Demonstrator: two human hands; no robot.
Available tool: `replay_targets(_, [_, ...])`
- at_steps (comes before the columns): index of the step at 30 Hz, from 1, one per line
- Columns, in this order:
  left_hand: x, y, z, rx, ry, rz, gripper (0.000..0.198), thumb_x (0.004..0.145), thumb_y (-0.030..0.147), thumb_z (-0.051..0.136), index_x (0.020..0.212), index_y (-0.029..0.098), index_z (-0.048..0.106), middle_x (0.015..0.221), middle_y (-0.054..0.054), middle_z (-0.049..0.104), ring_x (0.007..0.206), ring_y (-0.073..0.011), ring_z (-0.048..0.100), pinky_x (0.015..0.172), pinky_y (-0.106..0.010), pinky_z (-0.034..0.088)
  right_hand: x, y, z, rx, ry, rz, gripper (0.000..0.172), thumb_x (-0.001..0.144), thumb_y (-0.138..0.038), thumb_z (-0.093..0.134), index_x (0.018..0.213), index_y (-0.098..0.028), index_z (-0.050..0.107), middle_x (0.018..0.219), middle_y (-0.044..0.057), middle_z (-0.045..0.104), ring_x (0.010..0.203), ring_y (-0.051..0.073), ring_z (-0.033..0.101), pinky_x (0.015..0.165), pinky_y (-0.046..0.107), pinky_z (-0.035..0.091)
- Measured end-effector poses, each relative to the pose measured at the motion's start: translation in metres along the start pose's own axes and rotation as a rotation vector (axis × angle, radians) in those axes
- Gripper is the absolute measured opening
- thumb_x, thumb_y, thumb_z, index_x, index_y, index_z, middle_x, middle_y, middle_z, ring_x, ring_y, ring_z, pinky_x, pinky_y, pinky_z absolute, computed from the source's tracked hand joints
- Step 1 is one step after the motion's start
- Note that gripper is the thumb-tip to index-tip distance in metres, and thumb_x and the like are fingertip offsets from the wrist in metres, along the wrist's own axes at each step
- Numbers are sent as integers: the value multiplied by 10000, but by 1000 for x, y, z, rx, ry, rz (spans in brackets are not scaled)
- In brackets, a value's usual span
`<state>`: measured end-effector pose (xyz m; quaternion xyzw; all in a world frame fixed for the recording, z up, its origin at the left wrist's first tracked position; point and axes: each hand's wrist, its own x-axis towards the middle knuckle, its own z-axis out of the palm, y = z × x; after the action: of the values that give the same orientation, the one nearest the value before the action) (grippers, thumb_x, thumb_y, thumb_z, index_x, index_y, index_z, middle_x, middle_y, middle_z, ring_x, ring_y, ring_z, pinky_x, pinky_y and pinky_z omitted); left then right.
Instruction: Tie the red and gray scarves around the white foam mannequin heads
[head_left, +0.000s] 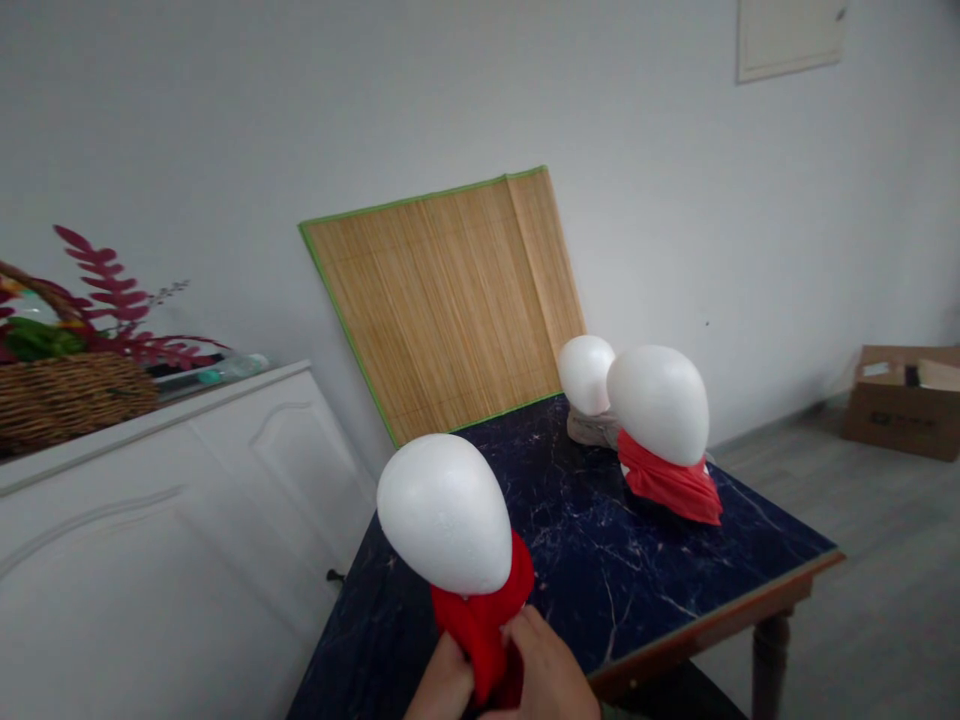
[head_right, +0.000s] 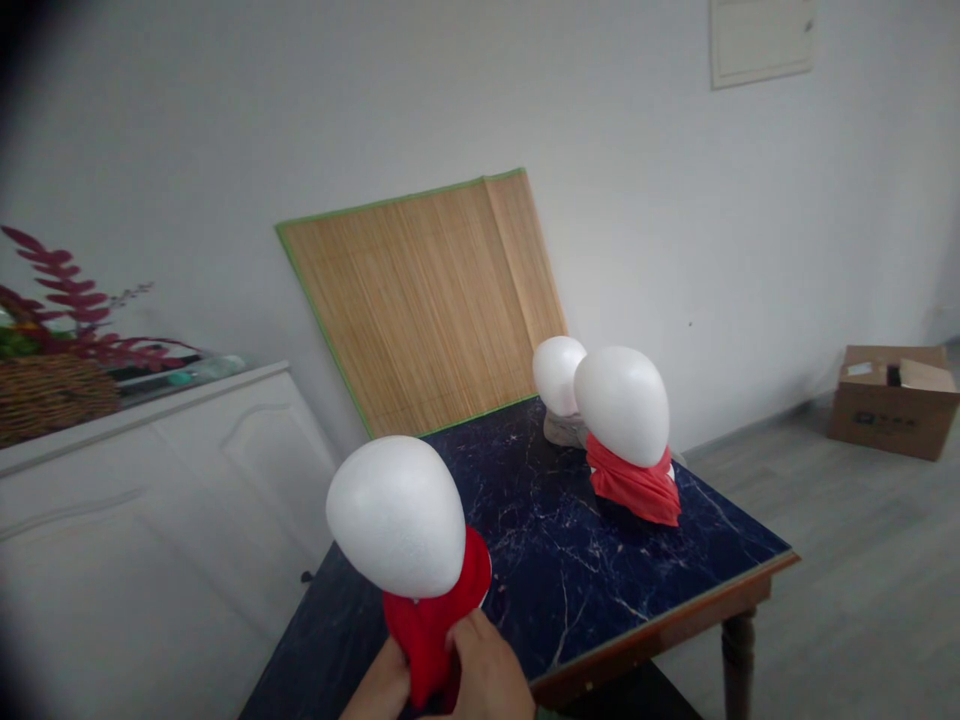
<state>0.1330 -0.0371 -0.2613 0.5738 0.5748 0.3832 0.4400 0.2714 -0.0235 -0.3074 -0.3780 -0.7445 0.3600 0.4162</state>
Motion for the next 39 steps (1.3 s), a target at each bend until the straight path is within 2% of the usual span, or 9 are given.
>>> replay_targets(4, [-3, -6, -1, -99, 32, -6, 447, 681, 171, 582, 1125, 174, 528, 1205, -76, 546, 1131, -237, 459, 994, -349, 321, 3, -8, 2, -103, -57, -34, 219, 600, -148, 578, 817, -175, 573, 930, 52, 557, 872, 190, 501, 759, 264, 376])
replay_targets(8, [-6, -8, -20, -265, 115, -7, 527, 674, 203, 615, 1173, 178, 447, 1215, -90, 534, 1113, -244, 481, 955, -365, 368, 9, -13, -16, -9, 49, -124, 261, 634, -68, 443, 832, -187, 564, 890, 36, 572, 853, 161, 506, 746, 245, 363])
replay_targets(13, [-8, -16, -80, -310, 382, -125, 454, 690, 252, 585, 1113, 188, 434, 1026, -61, 618, 901, -220, 596, 795, -344, 458, 38, 24, -50, -147, 232, 107, 98, 662, -105, 419, 644, -175, 485, 633, 1, 511, 606, 126, 468, 577, 233, 315])
replay_targets(16, [-3, -28, -101, -281, 460, -137, 454, 658, 262, 606, 1079, 191, 451, 955, -41, 633, 862, -217, 609, 785, -339, 463, 55, 46, -57, -235, 223, 191, 79, 673, -127, 425, 639, -172, 481, 634, 10, 515, 611, 131, 468, 587, 237, 319])
replay_targets(18, [3, -37, -99, -180, 462, -109, 435, 646, 277, 617, 1048, 174, 485, 976, -59, 630, 924, -239, 589, 859, -369, 434, 60, 50, -50, -264, 177, 180, 84, 684, -127, 422, 676, -163, 496, 693, 35, 546, 678, 149, 497, 639, 248, 344])
replay_targets(22, [16, -51, -68, -39, 464, -17, 358, 686, 285, 563, 1023, 169, 535, 1161, -75, 559, 1149, -243, 451, 1026, -366, 283, 57, 44, -21, -264, 99, 85, 204, 682, -75, 401, 846, -148, 496, 856, 69, 593, 869, 190, 535, 851, 328, 324])
replay_targets(26, [22, -51, -33, -135, 444, -12, 378, 769, 315, 452, 1126, 190, 466, 1280, -63, 468, 1226, -207, 368, 1048, -342, 246, 52, 40, -18, -137, 120, 88, 181, 737, -84, 355, 882, -161, 432, 837, 81, 615, 796, 183, 576, 723, 278, 388])
replay_targets(32, [27, -26, 33, -109, 226, 50, 507, 808, 384, 403, 1258, 163, 330, 1377, -87, 343, 1282, -206, 266, 1079, -333, 144, 31, 51, -93, -61, 307, 137, 119, 785, -196, 324, 843, -198, 427, 819, 64, 626, 750, 176, 595, 650, 254, 409])
replay_targets(39, [43, 1, 143, -16, -79, 91, 550, 827, 375, 355, 1308, 114, 306, 1389, -122, 321, 1290, -208, 246, 1073, -326, 140, -49, 100, -194, -316, 604, 301, 262, 725, -310, 388, 950, -201, 466, 897, 87, 622, 789, 219, 597, 653, 292, 448])
